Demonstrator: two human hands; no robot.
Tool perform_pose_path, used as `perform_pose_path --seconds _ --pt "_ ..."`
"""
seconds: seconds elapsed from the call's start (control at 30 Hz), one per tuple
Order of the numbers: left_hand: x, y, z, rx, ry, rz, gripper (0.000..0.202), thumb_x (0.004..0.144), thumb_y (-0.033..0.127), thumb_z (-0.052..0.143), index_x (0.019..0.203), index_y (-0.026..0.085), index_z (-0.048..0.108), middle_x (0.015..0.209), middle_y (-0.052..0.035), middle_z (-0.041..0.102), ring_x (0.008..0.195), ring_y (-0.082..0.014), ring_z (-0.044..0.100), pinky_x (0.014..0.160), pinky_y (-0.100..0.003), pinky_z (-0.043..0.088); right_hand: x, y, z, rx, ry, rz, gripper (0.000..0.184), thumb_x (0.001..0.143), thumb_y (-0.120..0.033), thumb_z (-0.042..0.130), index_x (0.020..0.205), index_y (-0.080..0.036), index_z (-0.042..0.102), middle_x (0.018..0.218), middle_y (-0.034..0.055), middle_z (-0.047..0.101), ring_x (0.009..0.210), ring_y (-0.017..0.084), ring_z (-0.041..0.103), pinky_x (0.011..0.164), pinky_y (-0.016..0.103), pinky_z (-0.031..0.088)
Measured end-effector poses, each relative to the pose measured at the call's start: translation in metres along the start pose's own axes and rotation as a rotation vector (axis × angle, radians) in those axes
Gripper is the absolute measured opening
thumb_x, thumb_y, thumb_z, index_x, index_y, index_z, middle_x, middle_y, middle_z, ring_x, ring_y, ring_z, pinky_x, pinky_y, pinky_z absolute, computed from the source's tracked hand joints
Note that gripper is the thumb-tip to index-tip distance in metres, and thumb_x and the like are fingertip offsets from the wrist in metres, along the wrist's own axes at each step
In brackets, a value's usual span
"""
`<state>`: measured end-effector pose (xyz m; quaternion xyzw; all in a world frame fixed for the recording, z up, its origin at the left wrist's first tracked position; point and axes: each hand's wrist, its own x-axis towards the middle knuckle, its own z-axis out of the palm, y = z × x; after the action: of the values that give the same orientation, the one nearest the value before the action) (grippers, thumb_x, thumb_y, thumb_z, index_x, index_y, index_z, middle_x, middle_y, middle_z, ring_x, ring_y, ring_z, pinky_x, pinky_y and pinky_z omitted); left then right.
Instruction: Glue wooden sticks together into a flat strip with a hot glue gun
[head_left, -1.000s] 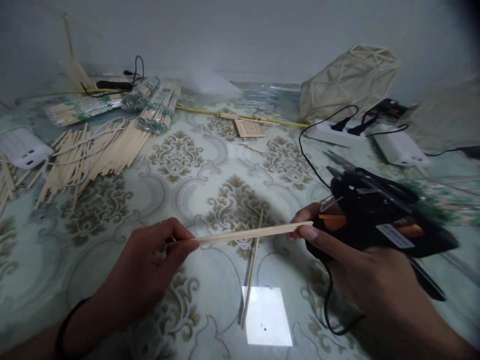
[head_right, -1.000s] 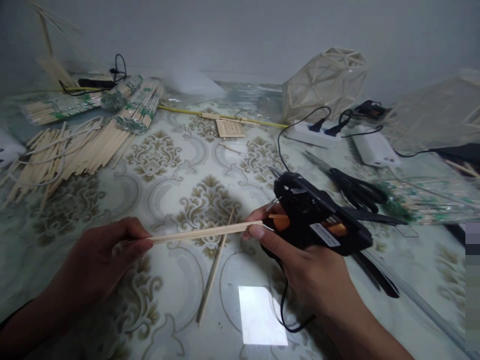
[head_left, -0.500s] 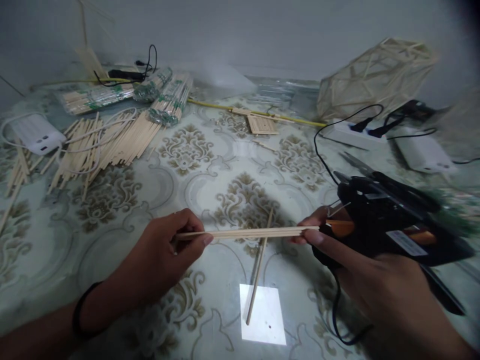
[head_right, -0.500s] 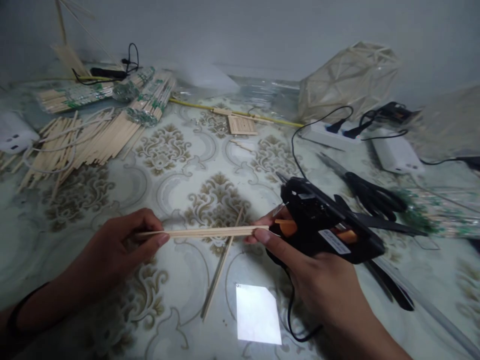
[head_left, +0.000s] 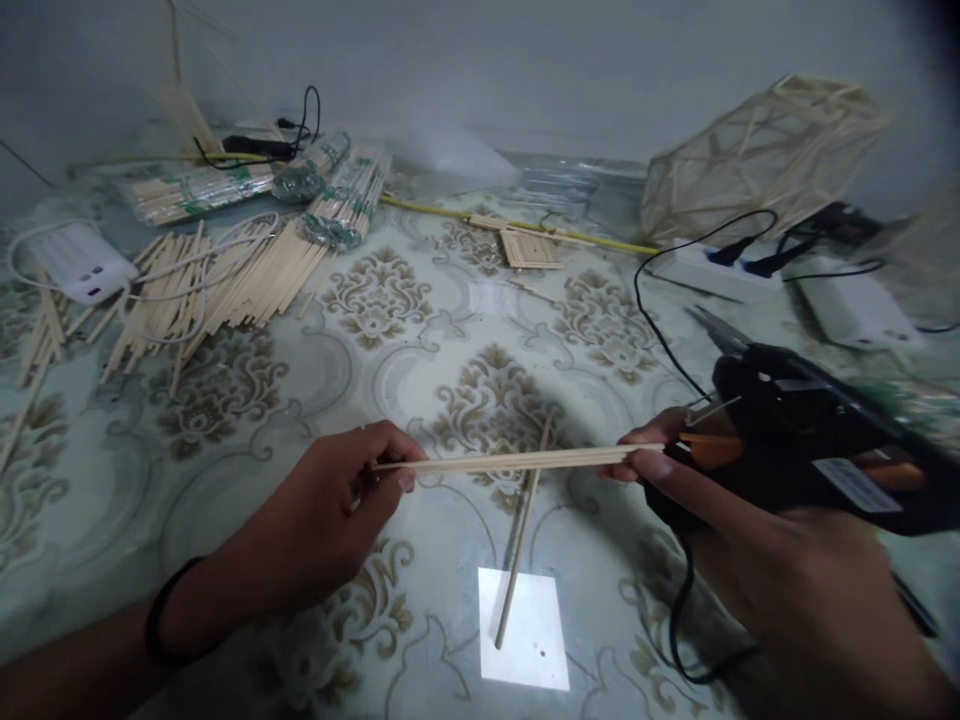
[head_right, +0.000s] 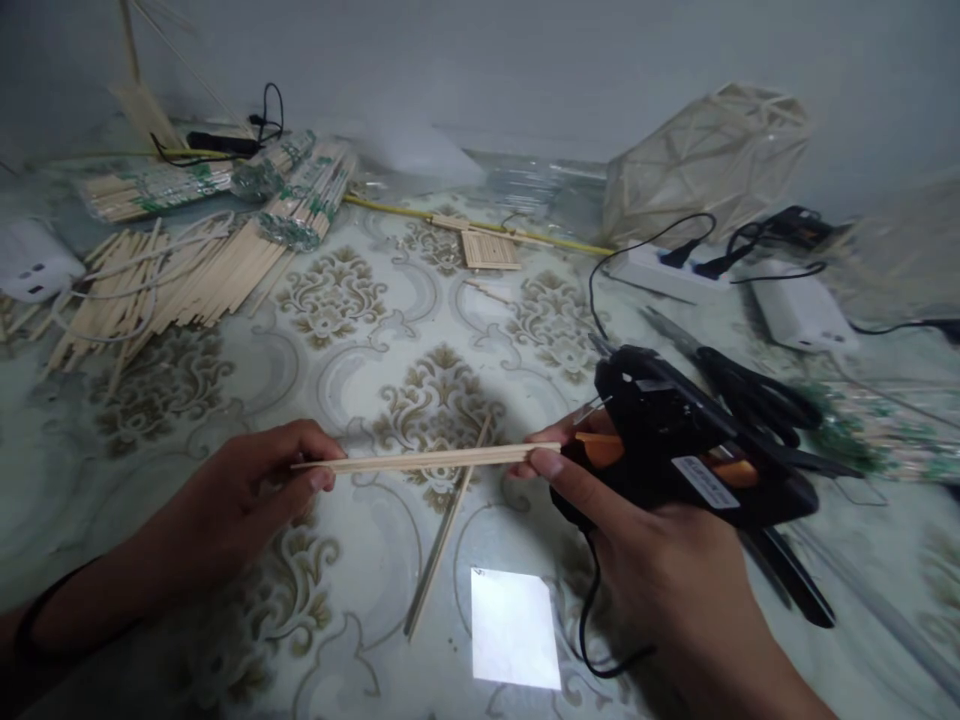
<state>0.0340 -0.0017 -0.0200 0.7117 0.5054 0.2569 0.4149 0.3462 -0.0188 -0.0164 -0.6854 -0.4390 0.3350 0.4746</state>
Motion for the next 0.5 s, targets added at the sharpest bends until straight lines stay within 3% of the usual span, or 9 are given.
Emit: perform_pose_path --seconds 0.13,0.3,0.43,0.5 --pt "0.0034 0.0019 -0.0017 0.009 -0.011 0.046 0.028 0.102 0.027 0.053 0.111 0.026 0.079 0.086 0.0035 0.079 0.067 -0.0134 0.068 0.058 -0.023 0.052 0.0008 -0.0014 0.0024 0.132 -0.011 0.048 0.029 0.069 -0.045 0.101 0.083 -0.031 0.08 0.087 0.0005 0.077 0.08 0.027 0.076 0.088 0.046 0.064" --pt "0.0041 0.003 0.0002 -0.012 0.023 -0.035 0.019 0.097 0.035 0.068 0.105 0.025 0.081 0.075 0.0044 0.075 0.063 -0.0142 0.065 0.059 -0.023 0.053 0.0017 -0.0003 0.0003 0.004 -0.049 0.029 0.032 0.072 -0.057 0.097 0.073 -0.029 0.081 0.088 0.0038 0.076 0.092 0.031 0.074 0.098 0.05 0.06" --pt "0.0058 0.0021 -0.001 -0.018 0.036 -0.066 0.02 0.098 0.037 0.067 0.095 0.024 0.081 0.067 0.0049 0.074 0.057 -0.0131 0.063 0.053 -0.022 0.049 0.0002 -0.004 0.0014 0.014 -0.094 0.006 0.029 0.073 -0.056 0.096 0.074 -0.03 0.081 0.083 0.0028 0.075 0.086 0.028 0.074 0.09 0.044 0.063" --pt "0.0061 0.0019 -0.0034 -0.003 0.022 -0.021 0.024 0.101 0.032 0.06 0.102 0.025 0.083 0.073 0.0041 0.079 0.058 -0.0133 0.066 0.053 -0.022 0.049 -0.0011 -0.0067 0.0026 0.013 -0.013 -0.001 0.03 0.071 -0.055 0.097 0.074 -0.03 0.08 0.082 0.0022 0.076 0.081 0.027 0.075 0.086 0.043 0.064"
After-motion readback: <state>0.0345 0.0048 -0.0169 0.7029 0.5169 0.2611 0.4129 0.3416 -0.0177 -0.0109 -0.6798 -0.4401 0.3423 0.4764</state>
